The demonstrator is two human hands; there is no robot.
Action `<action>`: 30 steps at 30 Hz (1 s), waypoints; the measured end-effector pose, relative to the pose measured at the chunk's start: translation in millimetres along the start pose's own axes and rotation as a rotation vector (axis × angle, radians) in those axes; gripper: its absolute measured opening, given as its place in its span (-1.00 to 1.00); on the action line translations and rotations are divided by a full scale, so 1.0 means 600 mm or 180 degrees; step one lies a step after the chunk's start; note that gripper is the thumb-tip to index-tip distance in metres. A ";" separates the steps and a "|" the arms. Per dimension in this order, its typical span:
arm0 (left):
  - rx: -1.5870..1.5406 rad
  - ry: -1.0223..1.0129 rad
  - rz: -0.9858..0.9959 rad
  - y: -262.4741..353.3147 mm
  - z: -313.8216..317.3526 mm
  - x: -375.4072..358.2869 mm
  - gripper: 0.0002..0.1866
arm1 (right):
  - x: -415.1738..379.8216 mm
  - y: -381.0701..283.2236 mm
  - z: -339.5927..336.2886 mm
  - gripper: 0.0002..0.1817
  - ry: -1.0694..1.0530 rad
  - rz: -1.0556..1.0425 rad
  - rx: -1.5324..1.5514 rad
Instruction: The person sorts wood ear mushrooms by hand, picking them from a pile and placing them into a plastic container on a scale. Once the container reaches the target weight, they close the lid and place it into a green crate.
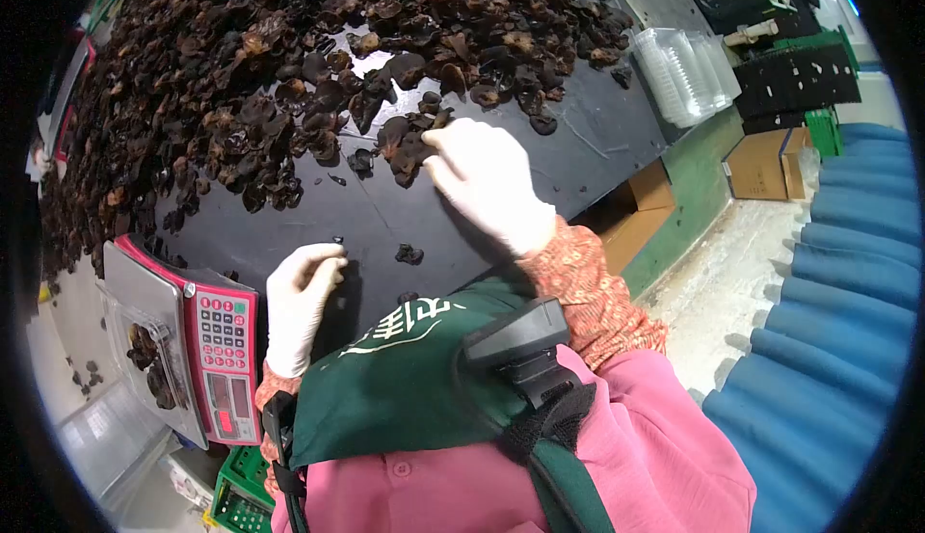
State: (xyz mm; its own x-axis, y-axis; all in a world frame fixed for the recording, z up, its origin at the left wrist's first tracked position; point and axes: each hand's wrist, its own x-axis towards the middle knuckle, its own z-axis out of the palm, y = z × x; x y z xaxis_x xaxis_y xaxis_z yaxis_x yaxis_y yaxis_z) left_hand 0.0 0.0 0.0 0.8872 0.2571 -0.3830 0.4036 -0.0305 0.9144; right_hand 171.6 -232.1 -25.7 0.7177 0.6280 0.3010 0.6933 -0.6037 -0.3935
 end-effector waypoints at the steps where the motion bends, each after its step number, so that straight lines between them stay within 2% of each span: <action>1: 0.0117 -0.0063 -0.0099 0.006 0.006 -0.001 -0.81 | 0.007 -0.025 0.006 -0.55 -0.0201 0.0129 0.0200; 2: 0.0245 -0.0333 -0.0117 0.002 0.007 -0.001 -0.81 | 0.016 -0.052 0.011 -0.54 -0.0094 0.0009 0.0205; 3: -0.0038 -0.0511 -0.0286 0.007 0.053 0.007 -0.80 | 0.018 -0.039 -0.009 -0.55 -0.0065 -0.0213 0.0000; 6: -0.0013 -0.0695 -0.0179 0.000 0.058 0.011 -0.79 | 0.024 -0.029 0.022 -0.68 -0.0330 -0.0133 -0.0129; 8: -0.0504 -0.0728 -0.0379 0.003 0.059 0.016 -0.77 | 0.015 -0.026 0.016 -0.78 -0.0450 -0.0073 -0.0234; 9: -0.0770 -0.0761 -0.0508 0.005 0.063 0.016 -0.76 | 0.005 -0.032 0.011 -0.81 -0.0344 0.0002 0.0346; 11: -0.1570 -0.0708 -0.0726 0.002 0.074 0.028 -0.56 | -0.015 -0.055 -0.009 -0.86 -0.0086 0.0164 0.1482; 12: -0.2381 -0.0875 -0.0969 -0.003 0.076 0.037 -0.54 | -0.021 -0.071 -0.025 -0.85 -0.0329 0.0266 0.1859; 13: -0.3184 -0.1040 -0.1214 -0.007 0.077 0.046 -0.52 | -0.023 -0.079 -0.039 -0.81 -0.0857 0.0495 0.2318; 15: -0.3405 -0.1240 -0.1249 -0.027 0.079 0.057 -0.52 | -0.015 -0.065 -0.023 -0.75 -0.0194 -0.0143 0.1217; 17: -0.3250 -0.1281 -0.1233 -0.052 0.074 0.059 -0.52 | 0.004 -0.037 -0.004 -0.67 -0.0079 0.0274 -0.0112; 18: -0.3039 -0.1078 -0.1269 -0.036 0.076 0.053 -0.59 | 0.012 -0.020 0.007 -0.63 -0.0013 0.0182 -0.0499; 21: -0.1616 -0.0801 -0.0715 -0.012 0.077 0.042 -0.67 | 0.017 0.005 0.018 -0.80 -0.0129 0.0088 -0.0773; 23: -0.1131 -0.0510 -0.0645 0.002 0.080 0.046 -0.83 | 0.015 0.006 0.006 -0.89 0.0321 0.0177 -0.0567; 25: 0.0022 -0.0103 0.0289 0.018 0.096 0.053 -0.86 | 0.005 0.007 -0.011 -0.88 0.0404 0.0485 -0.0179; 26: 0.0977 0.0090 0.0834 0.011 0.098 0.068 -0.78 | -0.004 0.006 -0.019 -0.88 0.0408 0.0673 0.0122; 27: 0.1439 0.0368 0.1293 0.022 0.112 0.077 -0.73 | -0.013 0.002 -0.028 -0.87 0.0424 0.0869 0.0416; 29: 0.2541 0.0603 0.1796 0.011 0.130 0.108 -0.70 | -0.028 -0.006 -0.049 -0.87 0.0360 0.1007 0.0594; 30: 0.2486 0.0565 0.1878 0.003 0.134 0.115 -0.72 | -0.037 -0.010 -0.060 -0.87 0.0347 0.1083 0.0670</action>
State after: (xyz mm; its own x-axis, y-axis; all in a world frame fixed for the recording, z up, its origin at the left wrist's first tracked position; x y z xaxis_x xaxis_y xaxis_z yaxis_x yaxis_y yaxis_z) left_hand 79.8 -60.0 -35.2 0.9727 0.1348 0.1889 -0.0012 -0.8111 0.5849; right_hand 153.7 -259.9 1.1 0.9141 0.3476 0.2089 0.3950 -0.6472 -0.6520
